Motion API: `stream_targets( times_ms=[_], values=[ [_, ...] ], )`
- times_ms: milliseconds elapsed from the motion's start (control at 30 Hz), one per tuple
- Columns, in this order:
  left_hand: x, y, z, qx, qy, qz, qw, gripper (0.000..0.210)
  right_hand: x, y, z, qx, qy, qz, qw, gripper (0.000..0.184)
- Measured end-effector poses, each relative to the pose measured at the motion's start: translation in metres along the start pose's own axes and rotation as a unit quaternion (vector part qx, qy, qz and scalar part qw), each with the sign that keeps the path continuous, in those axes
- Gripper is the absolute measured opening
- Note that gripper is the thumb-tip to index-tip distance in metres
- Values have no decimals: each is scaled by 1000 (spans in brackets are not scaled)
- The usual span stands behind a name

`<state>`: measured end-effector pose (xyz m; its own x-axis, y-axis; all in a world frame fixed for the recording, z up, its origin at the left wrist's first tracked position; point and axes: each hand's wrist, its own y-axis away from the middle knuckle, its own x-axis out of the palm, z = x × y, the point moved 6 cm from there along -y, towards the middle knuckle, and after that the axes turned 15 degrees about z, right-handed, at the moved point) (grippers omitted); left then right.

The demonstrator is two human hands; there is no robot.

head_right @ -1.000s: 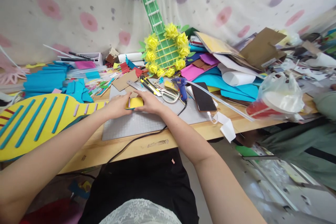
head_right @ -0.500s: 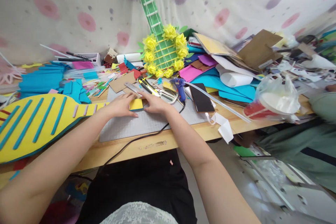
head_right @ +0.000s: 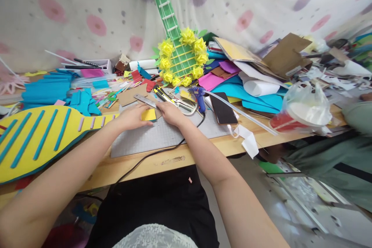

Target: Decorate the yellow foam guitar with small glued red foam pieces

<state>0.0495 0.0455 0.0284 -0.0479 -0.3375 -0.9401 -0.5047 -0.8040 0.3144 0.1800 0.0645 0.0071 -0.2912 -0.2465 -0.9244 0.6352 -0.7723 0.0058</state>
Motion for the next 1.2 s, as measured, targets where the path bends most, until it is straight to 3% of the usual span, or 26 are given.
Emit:
stream_targets(
  times_ms=[100, 200, 333, 533, 667, 800, 900, 1033, 1200],
  values=[
    [3, -7, -10, 4, -17, 19, 1000, 82, 0, -4, -4, 40, 29, -26, 998, 34],
    [4, -7, -12, -15, -36, 38, 999, 73, 2, -8, -4, 50, 61, -39, 996, 31],
    [1, 1, -4, -38, -66, 67, 995, 59, 1, -10, -2, 67, 102, -54, 991, 31],
    [0, 12, 19, -24, -54, 119, 991, 67, -3, -7, -4, 102, 117, -77, 985, 35],
    [-4, 17, 30, -19, -23, 127, 991, 73, -5, -5, -12, 132, 108, -89, 981, 34],
    [-11, 18, 34, -40, -6, 93, 995, 71, -11, -1, -6, 104, 82, -120, 984, 30],
    [-15, 15, 37, -80, -4, 72, 994, 71, -9, -6, 7, 70, 35, -66, 995, 30],
    [-12, 7, 42, -114, -5, 117, 987, 73, -5, -19, 22, 67, 19, 21, 997, 45],
    [-11, -7, 40, -57, 24, 127, 990, 76, -6, -18, 25, 129, 42, 79, 988, 49]
  ],
)
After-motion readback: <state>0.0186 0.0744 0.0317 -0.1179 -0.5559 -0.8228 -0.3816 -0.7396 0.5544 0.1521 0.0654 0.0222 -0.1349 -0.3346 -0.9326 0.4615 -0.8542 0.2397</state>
